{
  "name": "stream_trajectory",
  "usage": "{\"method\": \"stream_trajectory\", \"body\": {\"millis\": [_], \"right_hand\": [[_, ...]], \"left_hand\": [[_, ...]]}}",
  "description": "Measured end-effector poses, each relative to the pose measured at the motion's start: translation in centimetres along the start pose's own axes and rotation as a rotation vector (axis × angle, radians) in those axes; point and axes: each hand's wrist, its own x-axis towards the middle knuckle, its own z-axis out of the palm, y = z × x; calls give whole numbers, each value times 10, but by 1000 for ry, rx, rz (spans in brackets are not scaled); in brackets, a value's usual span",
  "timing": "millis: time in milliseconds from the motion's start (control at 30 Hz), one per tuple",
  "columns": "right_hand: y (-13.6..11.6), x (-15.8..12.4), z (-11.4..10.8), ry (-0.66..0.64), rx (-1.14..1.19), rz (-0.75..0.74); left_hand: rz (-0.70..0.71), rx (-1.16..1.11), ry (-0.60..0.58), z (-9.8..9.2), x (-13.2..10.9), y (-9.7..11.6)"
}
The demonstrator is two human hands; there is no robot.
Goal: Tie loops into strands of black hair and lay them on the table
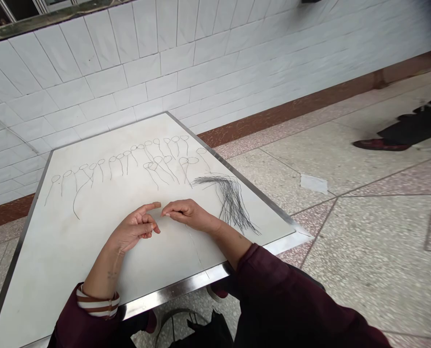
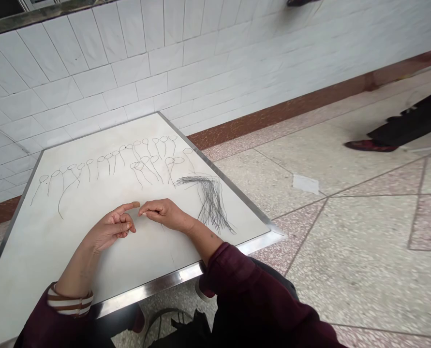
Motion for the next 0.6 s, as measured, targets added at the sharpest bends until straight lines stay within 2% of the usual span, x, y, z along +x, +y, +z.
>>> {"method": "stream_trajectory", "body": {"millis": [333, 500, 600], "right_hand": [[-3, 0, -5, 111, 66, -2], [-6, 0, -7, 68, 68, -12], [-8, 0, -6, 87, 28, 44]], "left_hand": [[-9, -146, -84, 3, -2, 0], [-22, -52, -44, 5, -4, 4], [19, 83, 24, 7, -6, 8]]}}
